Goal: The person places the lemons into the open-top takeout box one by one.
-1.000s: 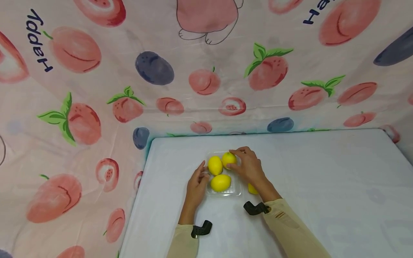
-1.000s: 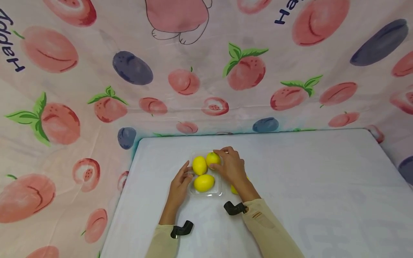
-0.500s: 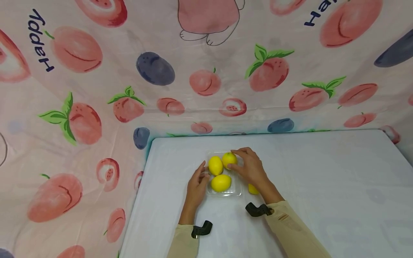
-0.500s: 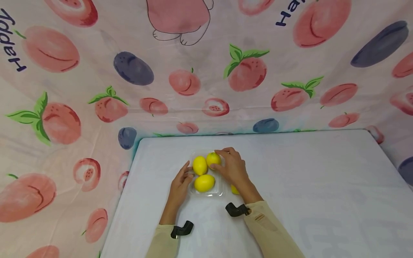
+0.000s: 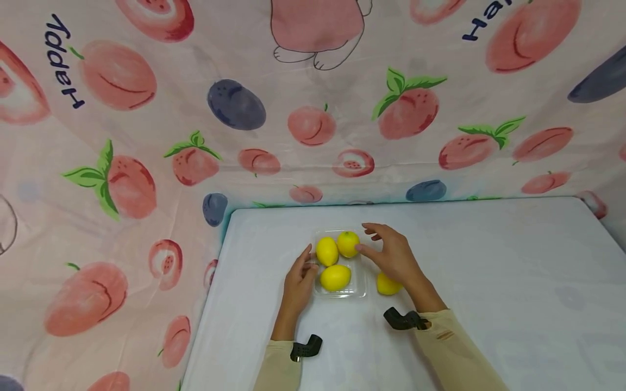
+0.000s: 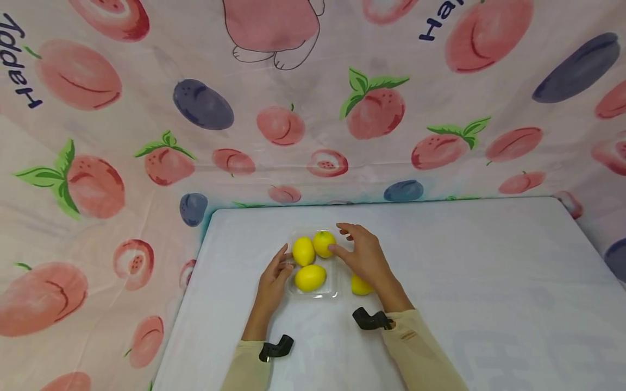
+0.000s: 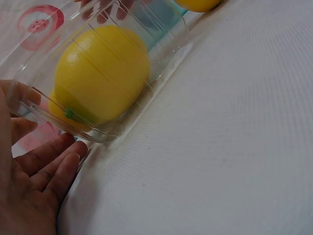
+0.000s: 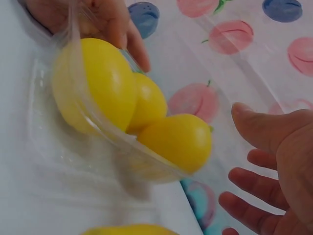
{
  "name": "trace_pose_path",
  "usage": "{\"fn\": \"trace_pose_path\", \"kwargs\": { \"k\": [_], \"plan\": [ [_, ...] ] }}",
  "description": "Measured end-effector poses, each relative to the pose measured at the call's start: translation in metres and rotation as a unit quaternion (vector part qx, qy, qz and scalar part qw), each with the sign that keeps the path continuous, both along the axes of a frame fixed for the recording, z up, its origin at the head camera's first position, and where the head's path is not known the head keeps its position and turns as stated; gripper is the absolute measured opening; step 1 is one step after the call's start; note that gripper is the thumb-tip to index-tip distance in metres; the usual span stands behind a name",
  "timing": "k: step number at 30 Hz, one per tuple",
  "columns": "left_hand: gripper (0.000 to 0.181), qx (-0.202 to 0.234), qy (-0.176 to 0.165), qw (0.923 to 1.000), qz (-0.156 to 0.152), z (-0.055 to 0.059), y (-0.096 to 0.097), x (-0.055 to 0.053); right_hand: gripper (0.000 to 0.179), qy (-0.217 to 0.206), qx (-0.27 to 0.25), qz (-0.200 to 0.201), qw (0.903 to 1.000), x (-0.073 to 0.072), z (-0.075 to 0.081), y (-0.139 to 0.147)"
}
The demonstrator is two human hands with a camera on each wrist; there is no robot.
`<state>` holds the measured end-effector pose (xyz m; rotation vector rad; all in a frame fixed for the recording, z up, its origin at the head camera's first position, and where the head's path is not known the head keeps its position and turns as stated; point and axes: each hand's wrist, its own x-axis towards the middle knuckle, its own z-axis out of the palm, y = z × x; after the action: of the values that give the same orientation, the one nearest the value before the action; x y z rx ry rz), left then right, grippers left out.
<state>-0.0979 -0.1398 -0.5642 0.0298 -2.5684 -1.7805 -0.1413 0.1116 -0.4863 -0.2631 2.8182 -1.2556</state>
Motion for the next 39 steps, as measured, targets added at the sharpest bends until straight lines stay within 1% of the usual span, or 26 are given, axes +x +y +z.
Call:
{"fn": "trace_pose_path", "kwargs": {
  "k": [6, 16, 23, 29, 31, 35, 39],
  "plan": [
    [0.053, 0.000, 0.000, 1.0000, 0.001, -0.001, 0.001, 0.000, 0.061, -0.022, -0.002, 0.004, 0.9997, 0.003, 0.004, 0.022],
    [0.052, -0.002, -0.006, 1.0000, 0.004, 0.000, 0.002, 0.001, 0.068, -0.071, 0.001, 0.000, 0.9975, 0.012, -0.002, 0.054],
    [0.053, 0.001, -0.003, 1.0000, 0.003, 0.000, 0.002, 0.001, 0.062, -0.088, 0.005, 0.004, 0.9961, 0.020, -0.014, 0.063],
    [0.052, -0.001, -0.001, 1.0000, 0.002, 0.000, 0.001, 0.001, 0.063, -0.103, 0.018, 0.002, 0.9945, 0.025, -0.026, 0.071],
    [0.052, 0.000, 0.002, 1.0000, 0.002, 0.000, 0.001, 0.001, 0.062, -0.103, 0.026, 0.005, 0.9943, 0.027, -0.029, 0.074],
    [0.052, 0.003, 0.006, 1.0000, 0.001, -0.001, 0.001, 0.001, 0.058, -0.085, 0.042, 0.011, 0.9955, 0.030, -0.034, 0.076],
    [0.052, 0.005, 0.005, 1.0000, 0.000, -0.001, 0.001, 0.000, 0.057, -0.074, 0.050, 0.006, 0.9960, 0.034, -0.037, 0.077]
  ]
}}
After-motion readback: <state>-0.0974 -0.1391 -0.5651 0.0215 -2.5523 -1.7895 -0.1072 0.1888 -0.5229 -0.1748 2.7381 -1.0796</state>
